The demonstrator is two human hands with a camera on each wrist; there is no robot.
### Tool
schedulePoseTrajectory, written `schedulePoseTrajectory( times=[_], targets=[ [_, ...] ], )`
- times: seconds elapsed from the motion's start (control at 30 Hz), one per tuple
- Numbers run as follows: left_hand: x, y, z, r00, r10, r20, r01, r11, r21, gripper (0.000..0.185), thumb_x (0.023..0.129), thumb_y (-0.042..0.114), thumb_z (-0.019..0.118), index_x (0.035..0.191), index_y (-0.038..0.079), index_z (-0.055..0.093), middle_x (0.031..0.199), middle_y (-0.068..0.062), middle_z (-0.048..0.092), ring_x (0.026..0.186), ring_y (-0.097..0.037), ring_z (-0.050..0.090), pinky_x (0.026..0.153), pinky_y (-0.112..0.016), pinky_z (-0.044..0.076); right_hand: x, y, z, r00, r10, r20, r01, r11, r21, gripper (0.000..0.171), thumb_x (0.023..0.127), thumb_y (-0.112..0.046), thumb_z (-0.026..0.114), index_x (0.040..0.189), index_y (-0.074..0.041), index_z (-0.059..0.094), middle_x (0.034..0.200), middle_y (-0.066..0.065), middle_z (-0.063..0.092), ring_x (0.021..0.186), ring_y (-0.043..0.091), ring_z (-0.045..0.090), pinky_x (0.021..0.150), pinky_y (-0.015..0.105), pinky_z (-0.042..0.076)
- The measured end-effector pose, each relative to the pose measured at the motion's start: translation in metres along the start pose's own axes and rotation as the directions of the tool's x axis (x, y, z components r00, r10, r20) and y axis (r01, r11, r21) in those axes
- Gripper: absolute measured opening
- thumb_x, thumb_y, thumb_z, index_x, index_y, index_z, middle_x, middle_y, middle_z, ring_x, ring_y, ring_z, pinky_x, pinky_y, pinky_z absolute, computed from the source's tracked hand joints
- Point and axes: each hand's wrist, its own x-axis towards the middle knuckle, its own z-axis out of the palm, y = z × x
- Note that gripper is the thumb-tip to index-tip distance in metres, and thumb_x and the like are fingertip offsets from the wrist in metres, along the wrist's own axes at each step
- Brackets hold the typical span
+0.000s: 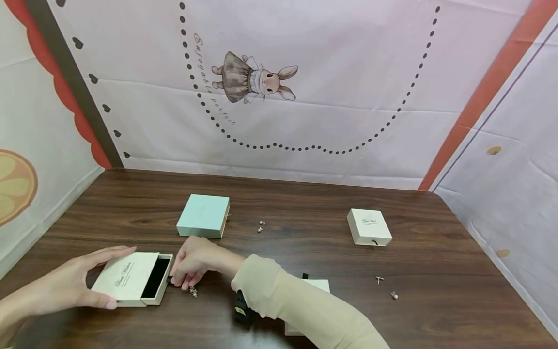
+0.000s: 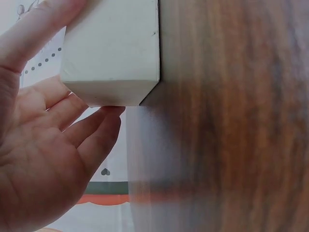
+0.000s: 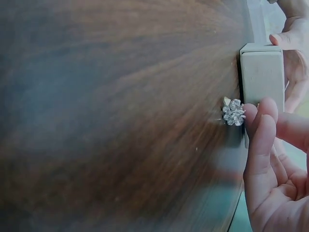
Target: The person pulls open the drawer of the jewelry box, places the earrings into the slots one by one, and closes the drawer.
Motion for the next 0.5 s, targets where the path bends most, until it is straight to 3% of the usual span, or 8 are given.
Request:
schedulePoseTrajectory(
  times=[0.03, 0.23, 0.33, 0.5],
  targets=[
    [0.0001, 0.0003, -0.0002, 1.000, -0.002, 0.002, 0.002, 1.000, -0.005, 0.090, 0.057, 0.018, 0.084, 0.136, 0.018, 0.043, 0.132, 0.029, 0.035, 0.111, 0.019, 0.025, 0.077, -0.016, 0.032, -0.0002, 0.0004, -0.0006, 1.000, 0.001, 0.001, -0.001, 1.000, -0.005, 0.017, 0.073, 0.007, 0.068, 0.061, -0.004, 0.066, 0.051, 0.007, 0.061, 0.038, 0.012, 0.052, 0.041, 0.023, 0.048],
    [0.0010, 0.0039, -0.0001, 1.000, -0.011, 0.013, 0.011, 0.999, -0.037, 0.090, 0.058, 0.018, 0.084, 0.137, 0.019, 0.041, 0.132, 0.025, 0.037, 0.113, 0.020, 0.023, 0.082, -0.014, 0.024, -0.0020, 0.0016, -0.0043, 1.000, 0.014, 0.007, -0.014, 0.999, -0.032, 0.016, 0.073, 0.007, 0.068, 0.061, -0.003, 0.066, 0.052, 0.007, 0.062, 0.039, 0.013, 0.054, 0.042, 0.023, 0.048],
    [0.0008, 0.0048, 0.0002, 1.000, -0.014, 0.011, 0.014, 0.999, -0.045, 0.090, 0.058, 0.020, 0.084, 0.137, 0.020, 0.041, 0.132, 0.023, 0.039, 0.113, 0.020, 0.024, 0.079, -0.009, 0.019, -0.0031, 0.0020, -0.0060, 1.000, 0.015, 0.013, -0.014, 0.999, -0.044, 0.015, 0.074, 0.005, 0.069, 0.062, -0.003, 0.067, 0.053, 0.007, 0.063, 0.040, 0.013, 0.055, 0.043, 0.023, 0.048],
    [0.0002, 0.0047, 0.0004, 0.999, -0.029, 0.020, 0.030, 0.999, -0.042, 0.089, 0.059, 0.022, 0.084, 0.137, 0.021, 0.041, 0.132, 0.023, 0.039, 0.112, 0.020, 0.023, 0.078, -0.010, 0.020, -0.0041, 0.0043, -0.0096, 1.000, 0.012, 0.029, -0.010, 0.998, -0.061, 0.012, 0.074, 0.004, 0.069, 0.065, -0.003, 0.068, 0.054, 0.006, 0.063, 0.040, 0.012, 0.054, 0.043, 0.023, 0.048]
  ],
)
